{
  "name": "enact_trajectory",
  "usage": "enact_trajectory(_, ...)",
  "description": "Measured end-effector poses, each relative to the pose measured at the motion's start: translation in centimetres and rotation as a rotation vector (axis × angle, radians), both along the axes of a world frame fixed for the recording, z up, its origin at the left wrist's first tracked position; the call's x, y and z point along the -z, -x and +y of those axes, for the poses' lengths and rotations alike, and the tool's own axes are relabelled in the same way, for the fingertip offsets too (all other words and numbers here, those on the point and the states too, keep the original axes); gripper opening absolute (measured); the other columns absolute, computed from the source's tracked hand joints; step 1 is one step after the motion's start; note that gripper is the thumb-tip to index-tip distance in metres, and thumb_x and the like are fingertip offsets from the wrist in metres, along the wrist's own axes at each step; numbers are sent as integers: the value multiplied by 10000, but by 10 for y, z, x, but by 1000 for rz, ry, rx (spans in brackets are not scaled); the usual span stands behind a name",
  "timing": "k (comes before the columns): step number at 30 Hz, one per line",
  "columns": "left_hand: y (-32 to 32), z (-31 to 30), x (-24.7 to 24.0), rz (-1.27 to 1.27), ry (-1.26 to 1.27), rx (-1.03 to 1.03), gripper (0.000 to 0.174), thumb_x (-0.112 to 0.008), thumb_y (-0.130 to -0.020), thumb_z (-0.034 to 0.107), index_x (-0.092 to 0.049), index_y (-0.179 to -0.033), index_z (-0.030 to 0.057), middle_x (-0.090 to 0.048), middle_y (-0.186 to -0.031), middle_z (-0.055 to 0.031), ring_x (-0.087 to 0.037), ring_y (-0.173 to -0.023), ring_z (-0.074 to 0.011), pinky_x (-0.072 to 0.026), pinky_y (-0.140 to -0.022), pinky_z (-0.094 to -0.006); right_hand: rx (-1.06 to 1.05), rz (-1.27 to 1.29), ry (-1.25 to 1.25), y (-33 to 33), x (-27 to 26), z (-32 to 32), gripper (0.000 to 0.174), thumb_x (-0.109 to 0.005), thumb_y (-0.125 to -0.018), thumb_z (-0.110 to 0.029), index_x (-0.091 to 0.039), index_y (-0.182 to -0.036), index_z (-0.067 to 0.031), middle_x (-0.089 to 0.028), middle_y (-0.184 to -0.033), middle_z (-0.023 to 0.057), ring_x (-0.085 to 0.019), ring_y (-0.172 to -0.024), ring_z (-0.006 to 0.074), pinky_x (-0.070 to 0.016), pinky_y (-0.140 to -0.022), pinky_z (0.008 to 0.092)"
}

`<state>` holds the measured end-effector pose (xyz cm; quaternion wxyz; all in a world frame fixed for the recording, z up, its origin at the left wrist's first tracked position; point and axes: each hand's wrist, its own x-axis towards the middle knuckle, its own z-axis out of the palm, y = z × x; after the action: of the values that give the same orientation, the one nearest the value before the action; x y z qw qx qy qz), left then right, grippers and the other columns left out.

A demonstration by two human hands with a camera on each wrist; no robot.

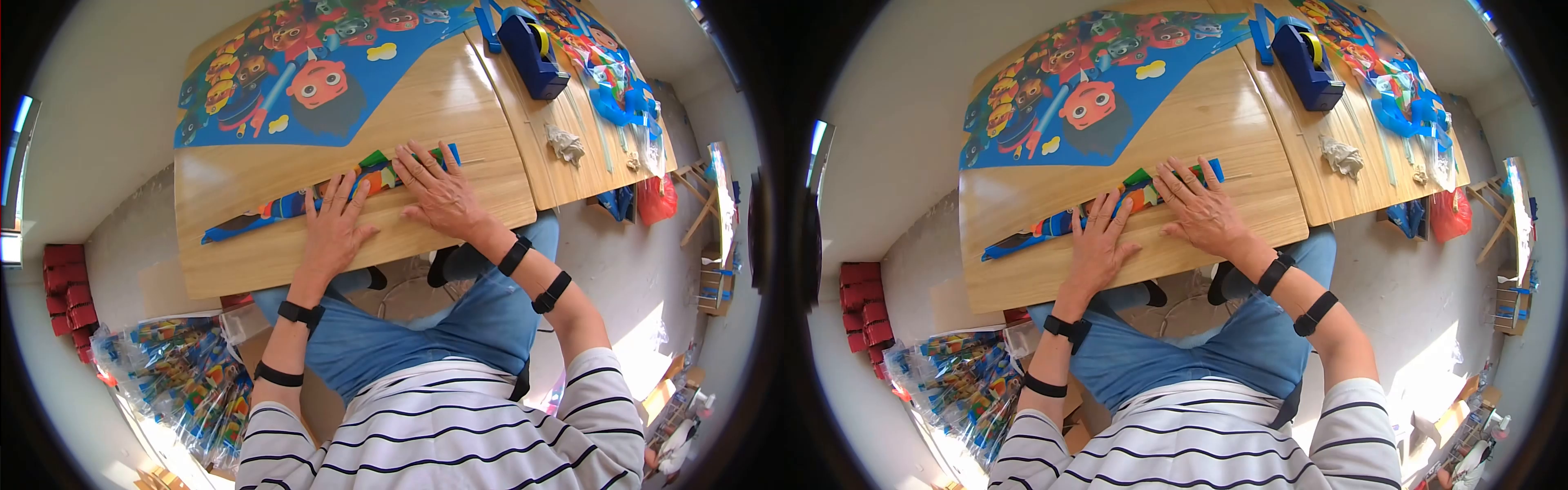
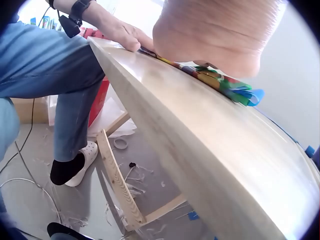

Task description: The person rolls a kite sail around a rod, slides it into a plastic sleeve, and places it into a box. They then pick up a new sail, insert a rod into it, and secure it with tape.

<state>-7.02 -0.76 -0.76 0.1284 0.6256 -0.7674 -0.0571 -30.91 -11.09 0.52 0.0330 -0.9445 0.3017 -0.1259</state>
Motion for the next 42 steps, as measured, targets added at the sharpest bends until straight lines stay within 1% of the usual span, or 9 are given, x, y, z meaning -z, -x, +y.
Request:
enact_trajectory(10, -1, -1, -4, 21, -28, 2, 817, -706, -871, 428, -365, -1583, 215, -279, -1663, -50, -246, -1533, -265, -110, -1217, -624, 139, -35, 19, -6, 12, -9, 782, -572, -940, -542, -455, -1474, 17, -398, -1582, 147, -296, -1509, 313, -138, -1245, 565)
enact_trajectory(13, 2, 0, -5, 27, -23, -12, 810, -713, -868, 420, -379, -1576, 212, -289, -1658, -50, -254, -1530, -268, -116, -1215, -624, 5, -4, 88, -20, -11, 4, 739, -596, -940, -507, -488, -1444, 22, -417, -1565, 141, -308, -1501, 312, -152, -1244, 562)
enact_trajectory(16, 0, -2, -2, 0, -32, -8, 793, -715, -876, 379, -381, -1575, 212, -268, -1668, -46, -244, -1534, -266, -116, -1213, -631, -29, -64, 5, -30, 12, 15, 701, -633, -925, -467, -514, -1424, 12, -434, -1547, 131, -325, -1489, 297, -169, -1243, 552)
enact_trajectory(19, -1, -4, -11, 11, -27, -8, 710, -716, -880, 295, -450, -1530, 191, -377, -1609, -82, -328, -1489, -292, -199, -1194, -592, -10, -104, -18, -31, 23, 12, 710, -664, -904, -451, -512, -1430, 1, -447, -1530, 126, -344, -1474, 289, -180, -1241, 544)
enact_trajectory(22, -8, -27, -10, 216, 107, -59, 535, -715, -853, 189, -595, -1372, 139, -586, -1392, -139, -516, -1300, -341, -374, -1080, -517, 4, -135, -64, -32, 24, 13, 712, -678, -894, -430, -506, -1448, -17, -426, -1547, 120, -353, -1464, 286, -188, -1239, 549)
enact_trajectory(25, -6, -70, -7, 221, 186, -171, 309, -724, -815, 136, -680, -1115, 79, -683, -1081, -144, -604, -1045, -364, -466, -894, -470, 1, -125, -15, -32, 22, 13, 709, -675, -894, -452, -518, -1422, -6, -457, -1510, 130, -369, -1453, 288, -198, -1234, 551)
enact_trajectory(31, 7, -114, 7, 252, 20, -218, 149, -745, -771, 105, -651, -870, 44, -657, -901, -134, -613, -914, -358, -487, -783, -480, 13, -183, -53, -31, 24, 14, 686, -688, -885, -442, -537, -1391, -3, -475, -1455, 154, -388, -1435, 299, -194, -1231, 564)
enact_trajectory(37, 10, -109, 9, 392, 18, -197, 141, -724, -744, 61, -627, -844, 37, -631, -850, -131, -608, -857, -356, -478, -735, -481, 18, -235, -47, -32, 30, 15, 674, -710, -868, -428, -552, -1369, -5, -483, -1399, 168, -385, -1411, 338, -204, -1222, 574)
enact_trajectory(42, 22, -86, 5, 302, 219, -115, 118, -693, -752, 48, -647, -858, 73, -619, -870, -96, -594, -908, -320, -424, -784, -465, 31, -235, -78, -31, 26, 15, 658, -725, -860, -421, -557, -1368, -38, -459, -1400, 155, -361, -1412, 341, -195, -1221, 583)
